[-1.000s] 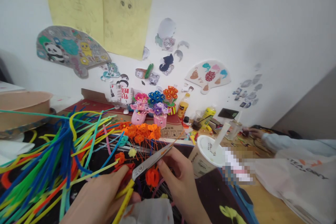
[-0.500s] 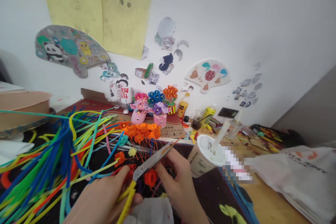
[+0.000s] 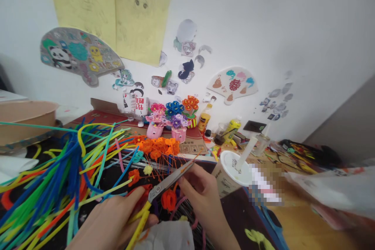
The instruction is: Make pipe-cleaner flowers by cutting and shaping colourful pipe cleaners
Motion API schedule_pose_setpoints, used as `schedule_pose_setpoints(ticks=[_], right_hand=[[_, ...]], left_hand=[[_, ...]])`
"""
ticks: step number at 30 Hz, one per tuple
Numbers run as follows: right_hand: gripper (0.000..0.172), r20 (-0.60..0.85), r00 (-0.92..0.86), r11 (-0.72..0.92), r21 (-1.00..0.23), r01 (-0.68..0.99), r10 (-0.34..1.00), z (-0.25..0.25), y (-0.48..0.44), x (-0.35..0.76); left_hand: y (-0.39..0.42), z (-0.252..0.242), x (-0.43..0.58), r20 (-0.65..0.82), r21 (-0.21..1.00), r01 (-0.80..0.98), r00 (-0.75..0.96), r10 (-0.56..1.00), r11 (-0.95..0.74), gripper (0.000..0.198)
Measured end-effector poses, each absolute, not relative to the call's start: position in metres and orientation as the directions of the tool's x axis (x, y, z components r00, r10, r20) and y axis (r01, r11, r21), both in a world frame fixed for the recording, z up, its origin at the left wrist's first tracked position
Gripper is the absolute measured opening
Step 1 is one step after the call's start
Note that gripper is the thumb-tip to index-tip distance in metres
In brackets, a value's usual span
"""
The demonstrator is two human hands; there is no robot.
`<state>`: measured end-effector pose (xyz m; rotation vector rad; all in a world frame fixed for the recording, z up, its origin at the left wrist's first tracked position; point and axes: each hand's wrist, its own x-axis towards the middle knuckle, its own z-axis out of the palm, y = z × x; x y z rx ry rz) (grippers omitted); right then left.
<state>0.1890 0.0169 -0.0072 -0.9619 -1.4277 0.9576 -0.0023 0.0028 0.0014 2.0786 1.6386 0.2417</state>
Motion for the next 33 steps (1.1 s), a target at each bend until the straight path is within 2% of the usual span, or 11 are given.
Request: schedule_pose_setpoints(ticks=[3,8,15,21,23,26,33], right_hand=[[0.013,0.322,-0.017,0.322,-0.947,-0.002,0.947,-0.005,0.016,0.188],[0.012,0.323,-0.003,0.323,-0.946,0.031,0.946,-0.003,0.014,0.187],[0.012,0.326,-0.031,0.327,-0.944,0.054,0.945,-0.007,0.015,0.187],[0.014,0.326,-0.022,0.327,-0.944,0.054,0.945,-0.006,0.014,0.187],[0.013,0.334,-0.032,0.335,-0.940,0.068,0.942,-0.005,0.013,0.185],[0.012,0.337,-0.050,0.341,-0.936,0.086,0.940,-0.005,0.013,0.182],[0.013,0.344,-0.061,0.349,-0.930,0.113,0.937,-0.007,0.012,0.181]], left_hand=[[0.001,0.000,-0.001,-0.158,0.453,0.871,0.287,0.945,-0.189,0.024],[-0.003,-0.009,-0.001,-0.079,0.536,0.811,0.326,0.942,-0.236,0.022],[-0.001,-0.001,0.002,-0.219,0.466,0.868,0.301,0.928,-0.172,0.032],[-0.002,-0.002,0.004,-0.235,0.496,0.851,0.325,0.916,-0.175,0.034],[-0.003,-0.002,0.005,-0.215,0.509,0.844,0.317,0.924,-0.171,0.040],[-0.004,0.000,0.006,-0.190,0.495,0.852,0.296,0.936,-0.169,0.045],[-0.003,-0.002,0.007,-0.195,0.451,0.872,0.304,0.932,-0.191,0.044]])
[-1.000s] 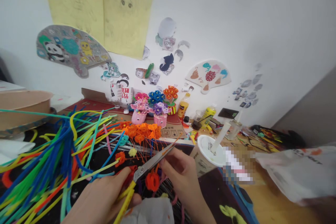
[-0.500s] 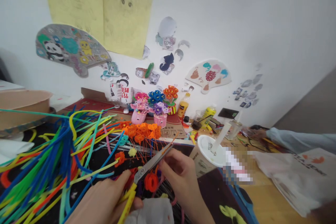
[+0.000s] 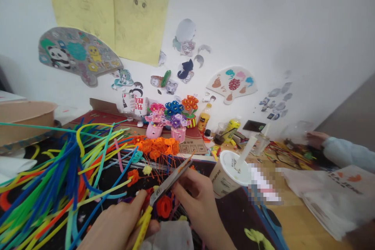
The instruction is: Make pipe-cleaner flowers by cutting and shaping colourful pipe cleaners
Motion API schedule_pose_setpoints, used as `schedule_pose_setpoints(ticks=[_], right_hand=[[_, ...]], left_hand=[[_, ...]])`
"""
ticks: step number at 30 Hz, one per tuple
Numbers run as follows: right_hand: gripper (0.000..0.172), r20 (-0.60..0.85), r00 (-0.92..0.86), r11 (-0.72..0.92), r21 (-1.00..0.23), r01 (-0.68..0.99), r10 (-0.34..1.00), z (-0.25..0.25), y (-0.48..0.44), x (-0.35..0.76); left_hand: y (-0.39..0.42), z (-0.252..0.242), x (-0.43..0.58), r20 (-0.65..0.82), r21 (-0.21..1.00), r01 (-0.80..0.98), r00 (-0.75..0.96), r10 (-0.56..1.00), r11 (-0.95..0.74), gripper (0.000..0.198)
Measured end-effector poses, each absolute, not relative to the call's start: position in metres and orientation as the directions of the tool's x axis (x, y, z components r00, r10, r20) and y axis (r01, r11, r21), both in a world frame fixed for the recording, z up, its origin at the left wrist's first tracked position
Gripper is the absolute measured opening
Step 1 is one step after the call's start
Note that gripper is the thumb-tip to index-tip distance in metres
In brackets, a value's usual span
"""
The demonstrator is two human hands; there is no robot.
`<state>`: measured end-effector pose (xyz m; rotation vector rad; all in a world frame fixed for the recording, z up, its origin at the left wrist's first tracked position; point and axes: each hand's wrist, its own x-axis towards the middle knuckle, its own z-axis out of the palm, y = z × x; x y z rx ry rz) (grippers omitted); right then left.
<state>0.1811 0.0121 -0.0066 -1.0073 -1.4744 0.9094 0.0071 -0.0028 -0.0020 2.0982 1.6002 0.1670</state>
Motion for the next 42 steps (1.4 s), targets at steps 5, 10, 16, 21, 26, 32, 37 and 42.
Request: schedule_pose_setpoints(ticks=[5,10,16,21,26,32,37,42], right_hand=[[0.012,0.322,-0.110,0.334,-0.935,0.116,0.940,-0.010,0.010,0.181],[0.012,0.308,-0.105,0.319,-0.940,0.123,0.946,-0.012,0.010,0.180],[0.011,0.324,-0.103,0.335,-0.936,0.107,0.940,-0.009,0.010,0.179],[0.010,0.292,-0.127,0.306,-0.945,0.114,0.948,-0.011,0.009,0.176],[0.009,0.313,-0.149,0.333,-0.933,0.139,0.938,-0.013,0.008,0.175],[0.016,0.256,-0.067,0.258,-0.965,0.034,0.964,-0.015,0.010,0.176],[0.027,0.208,0.012,0.208,-0.973,-0.100,0.978,-0.014,0.015,0.177],[0.029,0.204,0.070,0.213,-0.962,-0.171,0.976,-0.014,0.016,0.178]], left_hand=[[-0.006,-0.009,0.005,-0.127,0.519,0.834,0.290,0.948,-0.186,0.044],[-0.004,-0.009,0.006,-0.158,0.523,0.835,0.288,0.944,-0.167,0.038],[-0.004,-0.008,0.007,-0.108,0.554,0.810,0.301,0.948,-0.194,0.036],[-0.006,-0.006,0.006,-0.041,0.573,0.790,0.293,0.955,-0.217,0.029],[-0.005,-0.002,0.006,-0.095,0.518,0.832,0.285,0.954,-0.197,0.040],[-0.004,-0.019,-0.003,-0.021,0.605,0.770,0.268,0.963,-0.201,0.035],[0.005,-0.036,-0.009,0.218,0.669,0.694,0.161,0.963,-0.267,0.039],[0.006,-0.018,-0.004,0.184,0.708,0.654,0.193,0.964,-0.266,0.035]])
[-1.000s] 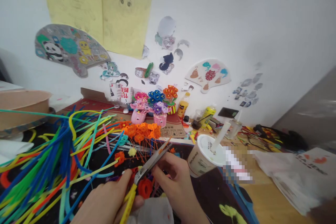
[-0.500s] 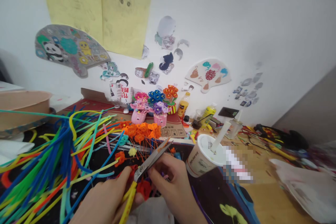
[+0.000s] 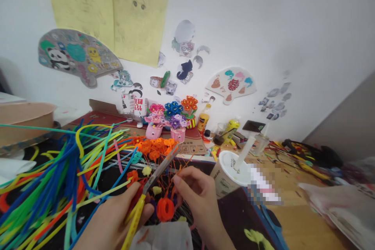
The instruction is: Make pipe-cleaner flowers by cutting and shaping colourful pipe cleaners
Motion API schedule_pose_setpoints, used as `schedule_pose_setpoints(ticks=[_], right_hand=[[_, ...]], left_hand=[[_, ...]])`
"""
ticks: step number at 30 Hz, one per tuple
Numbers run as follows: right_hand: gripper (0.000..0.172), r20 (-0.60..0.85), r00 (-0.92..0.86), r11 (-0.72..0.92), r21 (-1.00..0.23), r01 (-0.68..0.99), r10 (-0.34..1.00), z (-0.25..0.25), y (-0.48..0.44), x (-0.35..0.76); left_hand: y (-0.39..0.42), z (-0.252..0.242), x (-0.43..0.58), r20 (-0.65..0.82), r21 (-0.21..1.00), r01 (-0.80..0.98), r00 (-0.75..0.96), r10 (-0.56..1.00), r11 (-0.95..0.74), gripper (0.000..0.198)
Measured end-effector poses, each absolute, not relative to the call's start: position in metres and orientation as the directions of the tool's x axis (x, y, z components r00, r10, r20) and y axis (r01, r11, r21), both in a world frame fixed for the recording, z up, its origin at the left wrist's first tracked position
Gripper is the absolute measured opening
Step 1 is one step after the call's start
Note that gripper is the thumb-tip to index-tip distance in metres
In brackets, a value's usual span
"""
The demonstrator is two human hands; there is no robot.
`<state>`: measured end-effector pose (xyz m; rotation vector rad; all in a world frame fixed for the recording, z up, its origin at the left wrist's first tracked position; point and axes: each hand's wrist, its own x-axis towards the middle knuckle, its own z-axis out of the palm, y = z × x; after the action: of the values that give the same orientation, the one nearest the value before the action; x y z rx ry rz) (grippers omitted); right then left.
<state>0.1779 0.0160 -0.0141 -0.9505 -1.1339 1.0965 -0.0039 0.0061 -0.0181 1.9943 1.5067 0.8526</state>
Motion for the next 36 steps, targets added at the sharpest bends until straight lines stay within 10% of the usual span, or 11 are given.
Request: schedule_pose_setpoints(ticks=[8,36], right_hand=[[0.021,0.278,0.162,0.304,-0.937,-0.170,0.947,-0.010,0.017,0.183],[0.016,0.294,0.147,0.315,-0.936,-0.157,0.945,-0.009,0.016,0.184]], left_hand=[[0.002,-0.007,0.001,-0.073,0.641,0.749,0.277,0.958,-0.168,0.034],[0.003,-0.006,0.001,-0.165,0.592,0.792,0.300,0.940,-0.149,0.033]])
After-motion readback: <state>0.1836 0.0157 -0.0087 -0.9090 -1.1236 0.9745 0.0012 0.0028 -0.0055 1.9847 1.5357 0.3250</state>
